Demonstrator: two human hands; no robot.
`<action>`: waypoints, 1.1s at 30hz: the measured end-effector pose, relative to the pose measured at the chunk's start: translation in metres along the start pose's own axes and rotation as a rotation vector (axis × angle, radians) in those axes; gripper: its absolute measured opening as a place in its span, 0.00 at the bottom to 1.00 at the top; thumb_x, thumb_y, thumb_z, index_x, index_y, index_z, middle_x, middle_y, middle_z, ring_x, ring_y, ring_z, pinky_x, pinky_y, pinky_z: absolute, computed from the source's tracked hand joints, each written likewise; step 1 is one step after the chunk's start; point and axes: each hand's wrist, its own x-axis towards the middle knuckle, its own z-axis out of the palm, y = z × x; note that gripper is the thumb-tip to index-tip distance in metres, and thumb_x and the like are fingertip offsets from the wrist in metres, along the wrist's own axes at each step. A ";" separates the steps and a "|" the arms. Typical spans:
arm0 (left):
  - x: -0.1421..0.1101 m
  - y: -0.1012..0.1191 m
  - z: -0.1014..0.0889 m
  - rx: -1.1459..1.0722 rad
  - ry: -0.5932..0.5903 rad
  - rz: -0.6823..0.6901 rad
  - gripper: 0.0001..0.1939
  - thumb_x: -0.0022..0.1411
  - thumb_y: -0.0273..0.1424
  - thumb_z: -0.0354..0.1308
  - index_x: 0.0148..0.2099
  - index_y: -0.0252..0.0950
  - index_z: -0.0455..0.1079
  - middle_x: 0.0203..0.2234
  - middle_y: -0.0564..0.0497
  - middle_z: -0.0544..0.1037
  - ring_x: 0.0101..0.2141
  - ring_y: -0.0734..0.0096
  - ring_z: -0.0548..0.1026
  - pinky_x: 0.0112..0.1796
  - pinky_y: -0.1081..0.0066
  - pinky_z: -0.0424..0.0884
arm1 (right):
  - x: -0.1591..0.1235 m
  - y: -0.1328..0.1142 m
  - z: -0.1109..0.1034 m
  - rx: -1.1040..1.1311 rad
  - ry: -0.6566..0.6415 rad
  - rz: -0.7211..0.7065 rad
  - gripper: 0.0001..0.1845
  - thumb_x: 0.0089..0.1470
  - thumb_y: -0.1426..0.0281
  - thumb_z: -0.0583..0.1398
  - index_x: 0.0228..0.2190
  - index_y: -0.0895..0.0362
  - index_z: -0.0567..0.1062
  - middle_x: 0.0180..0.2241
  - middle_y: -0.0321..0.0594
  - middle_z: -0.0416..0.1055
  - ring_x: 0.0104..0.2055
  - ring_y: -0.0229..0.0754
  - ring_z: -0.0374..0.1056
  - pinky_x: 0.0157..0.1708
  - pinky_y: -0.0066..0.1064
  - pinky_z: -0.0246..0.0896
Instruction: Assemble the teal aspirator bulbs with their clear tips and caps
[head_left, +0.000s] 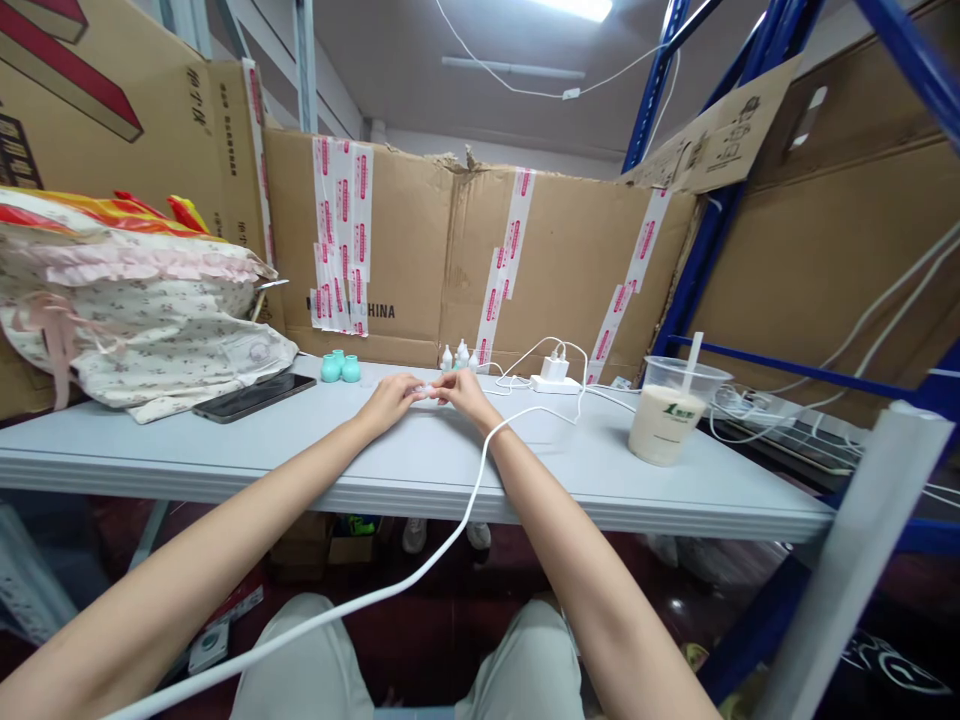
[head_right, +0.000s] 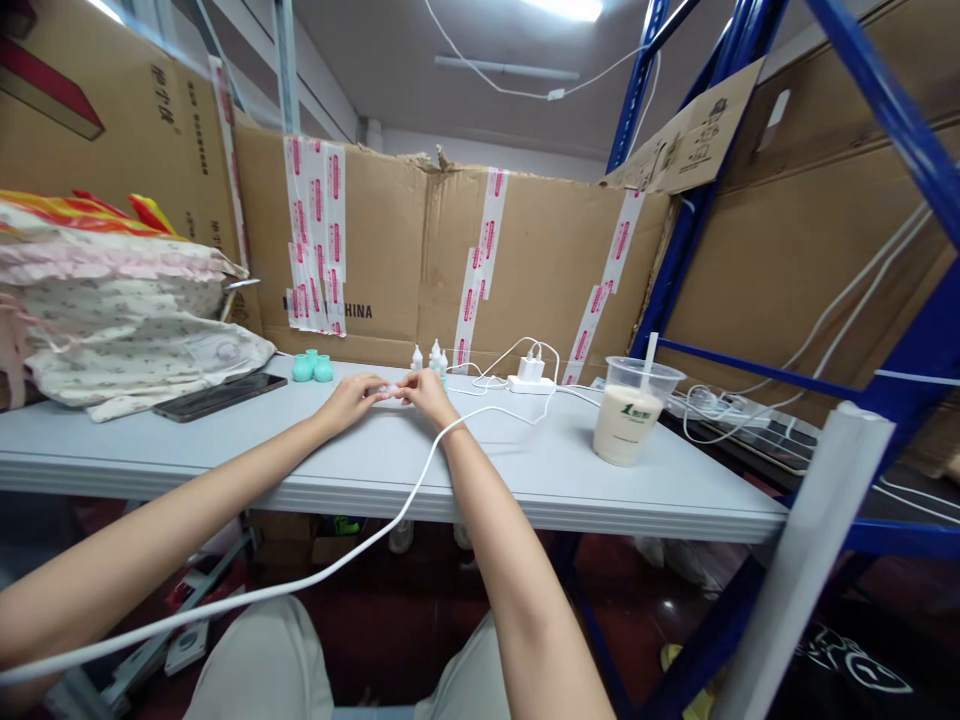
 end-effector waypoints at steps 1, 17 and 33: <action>-0.001 0.001 0.000 0.030 -0.013 0.024 0.15 0.60 0.34 0.49 0.41 0.32 0.72 0.35 0.44 0.75 0.34 0.66 0.71 0.37 0.69 0.64 | -0.001 -0.001 -0.001 -0.009 -0.015 -0.016 0.15 0.36 0.64 0.66 0.21 0.64 0.75 0.16 0.38 0.69 0.18 0.32 0.64 0.21 0.23 0.59; 0.002 0.008 0.003 -0.017 0.057 -0.062 0.12 0.58 0.34 0.52 0.39 0.33 0.72 0.32 0.46 0.76 0.32 0.66 0.71 0.35 0.70 0.64 | -0.013 -0.006 -0.002 0.029 0.035 0.011 0.22 0.39 0.60 0.65 0.34 0.63 0.76 0.25 0.42 0.72 0.25 0.36 0.69 0.22 0.23 0.63; 0.002 -0.018 -0.019 0.445 0.212 -0.097 0.28 0.55 0.36 0.56 0.56 0.34 0.53 0.50 0.39 0.65 0.51 0.54 0.63 0.51 0.57 0.53 | -0.012 -0.003 -0.002 0.093 0.101 0.213 0.16 0.43 0.69 0.64 0.38 0.60 0.74 0.25 0.38 0.71 0.23 0.32 0.68 0.16 0.17 0.57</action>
